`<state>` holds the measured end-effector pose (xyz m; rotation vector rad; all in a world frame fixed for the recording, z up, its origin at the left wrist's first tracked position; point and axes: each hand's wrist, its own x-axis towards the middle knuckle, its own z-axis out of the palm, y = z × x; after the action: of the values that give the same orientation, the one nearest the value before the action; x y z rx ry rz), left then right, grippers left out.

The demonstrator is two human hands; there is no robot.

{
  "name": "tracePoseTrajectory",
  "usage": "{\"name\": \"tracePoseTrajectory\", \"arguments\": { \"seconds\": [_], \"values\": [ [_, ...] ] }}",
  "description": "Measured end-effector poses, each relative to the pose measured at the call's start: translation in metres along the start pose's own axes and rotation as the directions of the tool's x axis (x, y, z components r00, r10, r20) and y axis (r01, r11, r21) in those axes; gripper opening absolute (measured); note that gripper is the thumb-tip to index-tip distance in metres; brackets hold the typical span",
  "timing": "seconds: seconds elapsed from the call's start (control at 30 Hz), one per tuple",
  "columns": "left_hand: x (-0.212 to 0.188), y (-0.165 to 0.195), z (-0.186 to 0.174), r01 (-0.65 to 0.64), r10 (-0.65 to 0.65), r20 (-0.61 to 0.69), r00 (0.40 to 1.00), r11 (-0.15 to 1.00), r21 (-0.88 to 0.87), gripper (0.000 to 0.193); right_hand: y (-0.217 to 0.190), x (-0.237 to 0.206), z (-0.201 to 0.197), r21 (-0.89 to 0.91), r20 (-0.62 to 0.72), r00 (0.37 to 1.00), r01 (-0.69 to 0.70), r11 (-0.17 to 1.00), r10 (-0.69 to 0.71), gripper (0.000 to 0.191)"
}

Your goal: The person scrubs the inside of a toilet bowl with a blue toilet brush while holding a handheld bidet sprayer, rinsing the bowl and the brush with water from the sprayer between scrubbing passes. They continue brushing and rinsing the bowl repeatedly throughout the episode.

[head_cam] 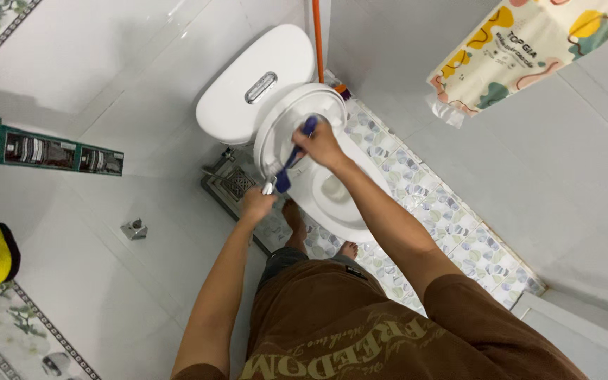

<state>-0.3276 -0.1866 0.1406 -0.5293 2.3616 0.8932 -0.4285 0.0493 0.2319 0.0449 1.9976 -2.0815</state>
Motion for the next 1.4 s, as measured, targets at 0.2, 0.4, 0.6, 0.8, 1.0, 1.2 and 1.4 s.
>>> {"name": "tracePoseTrajectory", "arguments": {
  "seconds": [0.2,0.4,0.6,0.8,1.0,1.2,1.4],
  "values": [
    [0.001,-0.013,0.026,-0.086,0.086,0.011,0.996,0.996,0.0,0.033,0.058,-0.016,0.027,-0.583,0.122,0.973,0.23,0.78,-0.196,0.02],
    [-0.014,-0.01,0.032,-0.07,0.072,0.03,0.997,0.996,-0.053,0.031,0.103,-0.034,0.036,-0.534,0.222,0.967,0.227,0.814,-0.124,0.024],
    [-0.009,-0.007,0.033,-0.077,0.078,0.05,0.996,0.997,-0.025,0.03,0.109,-0.054,0.027,-0.514,0.137,0.981,0.189,0.836,-0.138,0.02],
    [0.0,-0.015,0.028,-0.112,0.113,-0.02,0.993,0.993,0.031,0.031,0.113,-0.062,0.029,-0.453,0.071,0.986,0.165,0.876,-0.15,0.023],
    [-0.001,-0.014,0.024,-0.116,0.116,0.003,0.993,0.993,-0.018,0.027,0.095,-0.062,0.031,-0.451,0.106,0.982,0.188,0.872,-0.157,0.021],
    [0.005,-0.017,0.02,-0.068,0.07,0.032,0.997,0.994,-0.082,0.024,0.058,-0.047,0.034,-0.162,-0.124,0.992,-0.057,0.985,0.037,0.028],
    [-0.002,-0.019,-0.001,0.03,-0.017,0.084,0.996,0.986,-0.166,0.017,0.034,-0.033,0.032,-0.102,-0.046,0.999,0.0,0.995,-0.005,0.029]
  ]
}}
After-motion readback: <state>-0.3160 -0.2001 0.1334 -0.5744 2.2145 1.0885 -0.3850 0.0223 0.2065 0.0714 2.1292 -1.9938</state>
